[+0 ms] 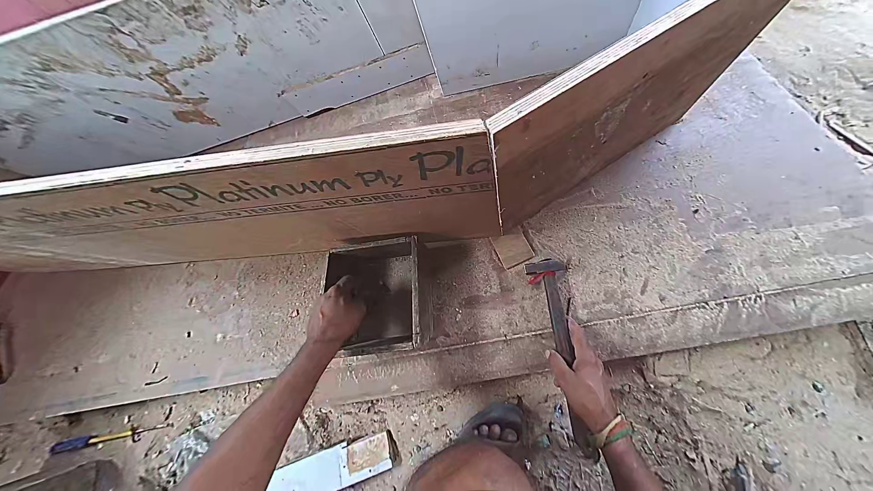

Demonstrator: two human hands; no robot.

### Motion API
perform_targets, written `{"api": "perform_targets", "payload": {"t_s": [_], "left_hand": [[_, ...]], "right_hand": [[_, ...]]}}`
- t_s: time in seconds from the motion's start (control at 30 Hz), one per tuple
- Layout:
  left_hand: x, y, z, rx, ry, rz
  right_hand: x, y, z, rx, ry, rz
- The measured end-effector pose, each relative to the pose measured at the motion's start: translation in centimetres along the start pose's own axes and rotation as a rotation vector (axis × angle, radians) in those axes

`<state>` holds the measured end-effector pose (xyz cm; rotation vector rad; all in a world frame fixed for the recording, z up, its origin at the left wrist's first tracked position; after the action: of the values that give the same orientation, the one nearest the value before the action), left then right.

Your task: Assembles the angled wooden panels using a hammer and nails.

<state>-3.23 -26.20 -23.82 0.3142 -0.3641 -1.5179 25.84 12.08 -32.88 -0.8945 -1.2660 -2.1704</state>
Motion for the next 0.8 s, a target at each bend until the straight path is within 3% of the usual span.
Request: {"api": "perform_targets", "payload": {"t_s": [0.13,0.23,0.3,0.37,0.53,0.63,0.8], "left_hand": [[0.2,1.8,1.7,-0.032,0.435,0.035],[-3.9,4.6,4.0,-0.068,0.84,-0.067],[-8.3,6.4,5.0,-0.049,1.068,-0.234],[-13.6,8.0,5.0,0.082,1.269,-0.367],[-25.5,10.8,3.5,0.523,1.767,-0.463],[-29.9,11.0,2.3,0.623,2.021,-0.327],[-33.6,10.3,1.7,0.63,2.242,-0.15]], "right_hand": [[-0.4,-0.2,-0.1,0.029,-0.118,-0.008],[0.3,0.1,-0.4,0.08,-0.36,-0.036],[1.2,0.8,-0.7,0.137,-0.575,-0.078],[2.2,1.7,-1.0,0.194,-0.807,-0.109],[4.7,3.0,-1.7,0.321,-1.252,-0.15],[4.8,3.1,-2.2,0.331,-1.402,-0.194],[4.2,2.9,-3.3,0.35,-1.432,-0.185]]}}
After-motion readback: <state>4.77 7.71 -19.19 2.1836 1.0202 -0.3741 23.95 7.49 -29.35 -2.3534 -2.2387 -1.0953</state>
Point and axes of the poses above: each hand's wrist, its own y-axis away from the middle knuckle, its own z-axis out of the back of the hand, x = y × z, the point moved 9 cm from there along -y, towards the middle knuckle, and after that the axes turned 9 degrees about -y, right-handed, at the moved point
